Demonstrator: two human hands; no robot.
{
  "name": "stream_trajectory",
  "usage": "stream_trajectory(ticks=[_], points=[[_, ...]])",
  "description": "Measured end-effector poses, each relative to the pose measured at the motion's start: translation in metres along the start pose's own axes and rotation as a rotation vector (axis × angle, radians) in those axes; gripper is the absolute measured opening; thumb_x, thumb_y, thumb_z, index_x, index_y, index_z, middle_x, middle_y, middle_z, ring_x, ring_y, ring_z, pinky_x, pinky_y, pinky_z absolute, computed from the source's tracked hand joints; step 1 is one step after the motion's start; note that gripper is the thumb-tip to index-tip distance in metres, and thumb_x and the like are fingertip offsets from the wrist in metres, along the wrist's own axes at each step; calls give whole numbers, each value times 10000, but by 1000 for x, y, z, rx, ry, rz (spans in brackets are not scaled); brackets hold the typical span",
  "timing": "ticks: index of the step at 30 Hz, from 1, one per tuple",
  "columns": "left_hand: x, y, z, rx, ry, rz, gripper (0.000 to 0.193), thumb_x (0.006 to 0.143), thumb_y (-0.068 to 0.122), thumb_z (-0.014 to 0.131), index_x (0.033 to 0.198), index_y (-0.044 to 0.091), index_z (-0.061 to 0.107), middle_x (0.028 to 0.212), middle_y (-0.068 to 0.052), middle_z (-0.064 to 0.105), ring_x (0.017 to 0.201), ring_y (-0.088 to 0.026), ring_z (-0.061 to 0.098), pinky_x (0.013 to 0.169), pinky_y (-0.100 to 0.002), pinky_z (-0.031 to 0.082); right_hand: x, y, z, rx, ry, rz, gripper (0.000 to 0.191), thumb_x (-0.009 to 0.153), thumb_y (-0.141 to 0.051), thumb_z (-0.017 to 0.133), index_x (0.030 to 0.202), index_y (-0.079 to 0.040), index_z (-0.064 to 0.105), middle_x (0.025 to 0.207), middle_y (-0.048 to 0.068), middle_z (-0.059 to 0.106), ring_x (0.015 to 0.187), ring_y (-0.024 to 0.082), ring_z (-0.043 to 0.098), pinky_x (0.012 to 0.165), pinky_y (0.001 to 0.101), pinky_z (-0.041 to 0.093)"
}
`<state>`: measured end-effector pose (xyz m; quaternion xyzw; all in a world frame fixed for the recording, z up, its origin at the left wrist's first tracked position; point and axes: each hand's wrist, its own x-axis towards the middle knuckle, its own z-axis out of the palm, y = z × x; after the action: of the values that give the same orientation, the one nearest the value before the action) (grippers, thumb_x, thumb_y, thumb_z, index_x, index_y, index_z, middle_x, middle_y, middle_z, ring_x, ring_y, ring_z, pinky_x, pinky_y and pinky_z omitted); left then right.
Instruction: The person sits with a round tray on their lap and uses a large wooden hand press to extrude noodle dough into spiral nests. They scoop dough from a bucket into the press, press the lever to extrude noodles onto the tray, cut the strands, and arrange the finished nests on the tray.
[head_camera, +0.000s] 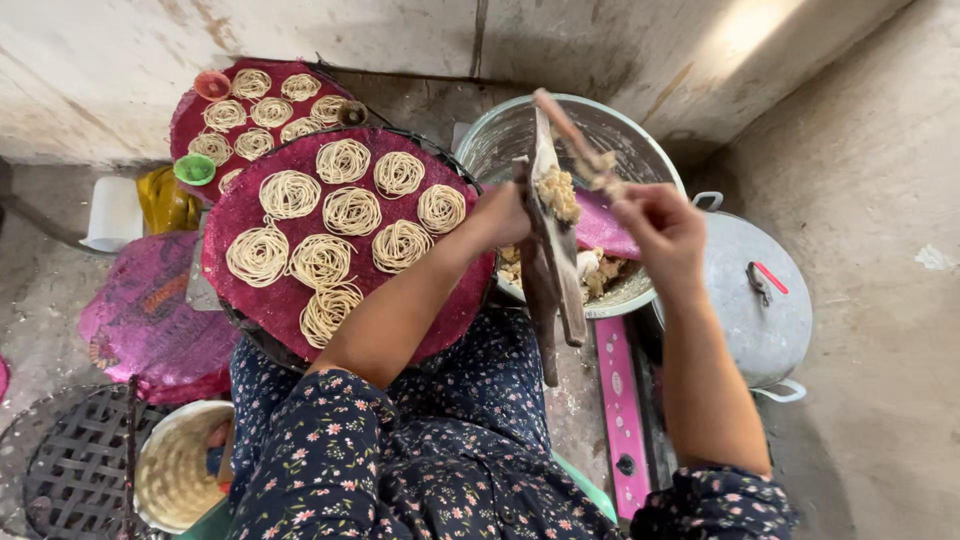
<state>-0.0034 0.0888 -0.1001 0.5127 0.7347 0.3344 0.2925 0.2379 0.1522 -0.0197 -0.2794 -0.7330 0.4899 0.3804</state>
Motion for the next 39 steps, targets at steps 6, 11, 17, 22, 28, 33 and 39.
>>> stream_trajectory(ticks=[6, 11, 17, 22, 28, 33, 39], points=[[6, -26, -12, -304, 42, -159, 458, 723, 222, 803, 1147, 71, 719, 1137, -169, 770, 1015, -319, 775, 910, -401, 599, -29, 36, -14, -52, -5, 56, 226, 925, -119, 809, 1080, 25, 729, 858, -26, 665, 757, 19, 587, 666, 178, 471], [12, -29, 0, -189, 25, -64, 442, 855, 298, 794, 1239, 89, 733, 1209, -163, 745, 1119, -317, 702, 984, -388, 520, -30, 29, -3, -528, 189, -166, 246, 931, -117, 854, 1107, 33, 772, 772, 75, 698, 678, 83, 573, 607, 246, 446], [15, -31, -6, -245, 85, 88, 610, 682, 229, 860, 1239, 66, 672, 1183, -145, 747, 1065, -290, 711, 925, -374, 528, -48, 27, -4, -461, 48, -414, 244, 921, -143, 842, 1067, 13, 723, 900, 85, 730, 765, 76, 665, 682, 248, 529], [8, -24, 4, -210, 59, -67, 376, 843, 235, 728, 1187, 86, 746, 1148, -184, 747, 1046, -321, 730, 927, -400, 547, -29, 37, -10, -316, 113, -74, 234, 944, -152, 830, 1093, 12, 752, 775, 45, 663, 688, 53, 574, 624, 229, 468], [15, -18, 5, -158, 33, -132, 337, 793, 191, 752, 1105, 68, 785, 1107, -204, 760, 1021, -328, 746, 933, -402, 562, -40, 51, 8, -496, 120, -284, 232, 941, -118, 822, 1086, 42, 740, 753, 2, 632, 658, 43, 531, 589, 217, 431], [12, -43, -19, -418, 6, -13, 583, 720, 202, 863, 1260, 86, 677, 1135, -131, 754, 993, -275, 708, 844, -387, 545, -53, 53, -20, -11, -111, 8, 262, 915, -153, 823, 1072, 33, 728, 871, -9, 676, 791, 28, 591, 713, 190, 480], [-29, -65, -77, -934, -81, 249, 390, 877, 103, 723, 1248, 21, 640, 1124, -139, 743, 956, -256, 762, 775, -407, 640, -42, 59, -43, -971, -23, 176, 475, 920, -395, 761, 1248, -51, 762, 1131, 142, 718, 995, 233, 647, 879, 373, 508]])
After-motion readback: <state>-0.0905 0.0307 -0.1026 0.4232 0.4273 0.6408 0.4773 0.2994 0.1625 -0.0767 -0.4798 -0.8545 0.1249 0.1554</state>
